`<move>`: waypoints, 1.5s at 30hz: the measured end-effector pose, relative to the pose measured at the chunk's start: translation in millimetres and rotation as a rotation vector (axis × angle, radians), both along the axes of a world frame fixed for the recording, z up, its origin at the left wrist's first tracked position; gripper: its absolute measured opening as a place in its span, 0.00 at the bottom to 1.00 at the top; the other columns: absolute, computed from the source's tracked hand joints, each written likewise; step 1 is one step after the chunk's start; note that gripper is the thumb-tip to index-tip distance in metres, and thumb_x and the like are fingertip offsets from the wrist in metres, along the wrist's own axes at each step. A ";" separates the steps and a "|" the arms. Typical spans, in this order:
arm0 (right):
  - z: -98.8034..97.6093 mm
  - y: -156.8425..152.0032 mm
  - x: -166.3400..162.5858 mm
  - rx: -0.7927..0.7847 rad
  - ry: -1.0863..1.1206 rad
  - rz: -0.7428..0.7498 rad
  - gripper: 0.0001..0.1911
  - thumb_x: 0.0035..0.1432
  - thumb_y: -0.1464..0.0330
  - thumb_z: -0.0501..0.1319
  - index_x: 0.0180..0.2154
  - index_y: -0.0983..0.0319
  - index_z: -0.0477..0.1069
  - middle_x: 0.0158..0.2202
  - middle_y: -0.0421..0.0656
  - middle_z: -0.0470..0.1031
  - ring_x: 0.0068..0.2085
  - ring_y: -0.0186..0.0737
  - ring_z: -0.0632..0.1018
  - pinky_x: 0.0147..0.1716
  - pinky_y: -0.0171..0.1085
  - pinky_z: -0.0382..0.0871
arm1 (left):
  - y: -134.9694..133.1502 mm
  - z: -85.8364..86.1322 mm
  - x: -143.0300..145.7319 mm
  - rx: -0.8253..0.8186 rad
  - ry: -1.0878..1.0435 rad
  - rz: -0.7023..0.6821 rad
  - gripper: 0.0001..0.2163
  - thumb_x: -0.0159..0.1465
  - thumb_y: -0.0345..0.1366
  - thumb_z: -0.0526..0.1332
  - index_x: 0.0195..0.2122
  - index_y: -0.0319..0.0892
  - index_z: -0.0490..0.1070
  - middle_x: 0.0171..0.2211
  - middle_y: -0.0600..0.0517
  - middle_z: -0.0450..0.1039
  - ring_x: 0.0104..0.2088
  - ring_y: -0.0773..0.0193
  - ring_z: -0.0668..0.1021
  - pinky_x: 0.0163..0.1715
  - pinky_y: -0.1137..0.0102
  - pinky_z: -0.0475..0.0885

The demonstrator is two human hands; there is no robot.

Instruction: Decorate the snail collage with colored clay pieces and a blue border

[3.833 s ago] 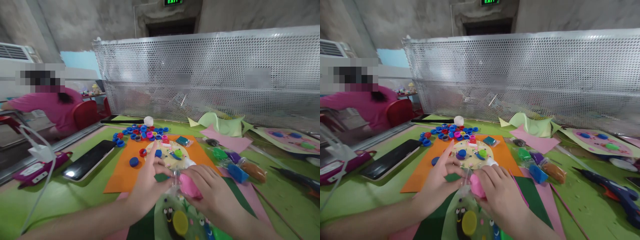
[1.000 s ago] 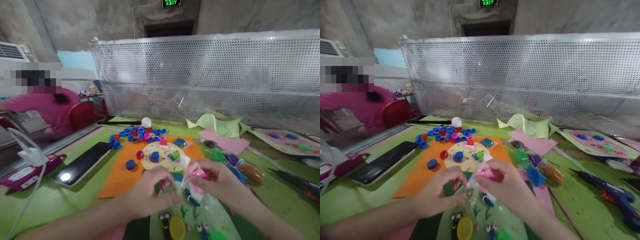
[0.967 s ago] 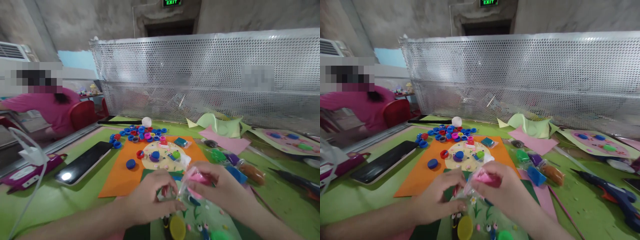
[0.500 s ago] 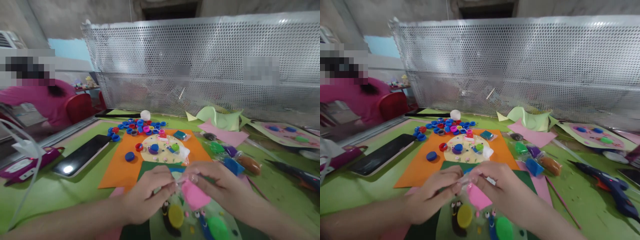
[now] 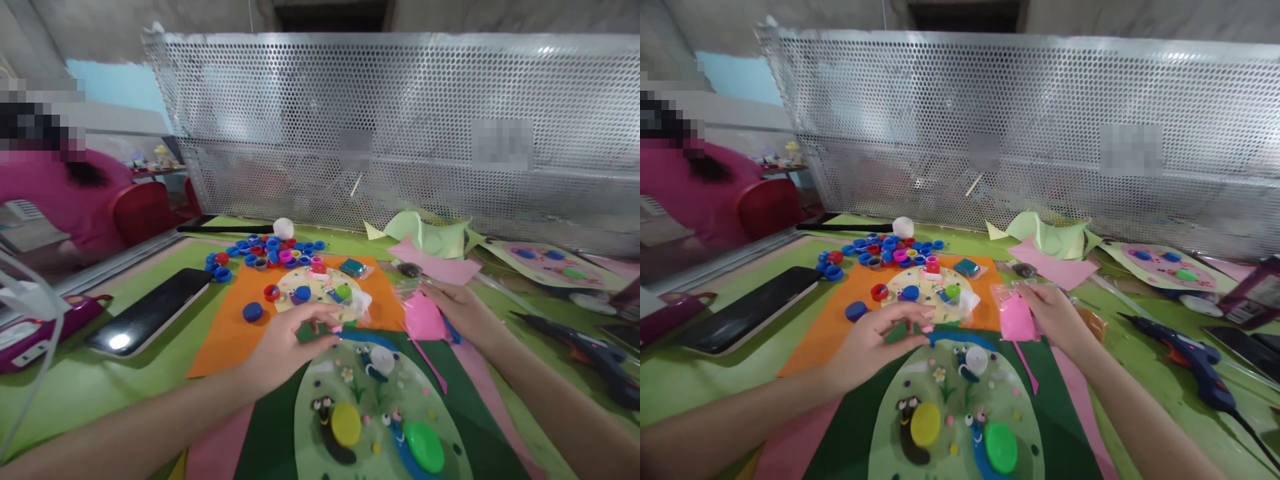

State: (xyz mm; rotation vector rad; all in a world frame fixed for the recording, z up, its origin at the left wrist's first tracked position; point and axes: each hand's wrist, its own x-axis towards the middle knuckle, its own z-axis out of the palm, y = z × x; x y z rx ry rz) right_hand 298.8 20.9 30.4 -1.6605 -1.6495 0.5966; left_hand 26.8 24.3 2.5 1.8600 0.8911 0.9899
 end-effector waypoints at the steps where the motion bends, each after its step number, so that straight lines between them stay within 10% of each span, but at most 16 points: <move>1: -5.8 1.2 5.5 -0.014 -0.012 -0.006 0.20 0.57 0.54 0.49 0.19 0.58 0.61 0.13 0.37 0.62 0.19 0.40 0.70 0.21 0.36 0.62 | 1.0 0.1 -0.1 -0.021 -0.005 0.008 0.09 0.60 0.35 0.61 0.42 0.45 0.72 0.35 0.52 0.77 0.39 0.60 0.77 0.41 0.66 0.70; 17: -24.4 -4.1 16.8 -0.089 -0.098 0.111 0.15 0.58 0.58 0.53 0.35 0.58 0.73 0.33 0.43 0.78 0.42 0.51 0.76 0.41 0.46 0.68 | -0.9 1.5 0.8 -0.180 -0.129 0.022 0.12 0.53 0.32 0.66 0.39 0.41 0.71 0.28 0.54 0.71 0.31 0.64 0.76 0.36 0.68 0.71; 37: -22.3 -9.2 4.3 0.007 -0.094 0.107 0.12 0.56 0.59 0.55 0.35 0.58 0.71 0.35 0.43 0.78 0.34 0.43 0.77 0.35 0.41 0.70 | -3.0 6.2 3.2 -0.246 -0.160 0.047 0.08 0.57 0.38 0.61 0.24 0.41 0.75 0.18 0.56 0.66 0.20 0.71 0.68 0.22 0.75 0.63; 45: -28.0 -5.9 9.2 0.028 -0.121 0.093 0.13 0.56 0.57 0.54 0.35 0.57 0.71 0.34 0.42 0.78 0.33 0.43 0.77 0.33 0.40 0.70 | 0.4 -2.3 6.2 -0.367 -0.221 0.001 0.09 0.52 0.37 0.67 0.34 0.42 0.77 0.32 0.52 0.76 0.24 0.71 0.71 0.24 0.76 0.67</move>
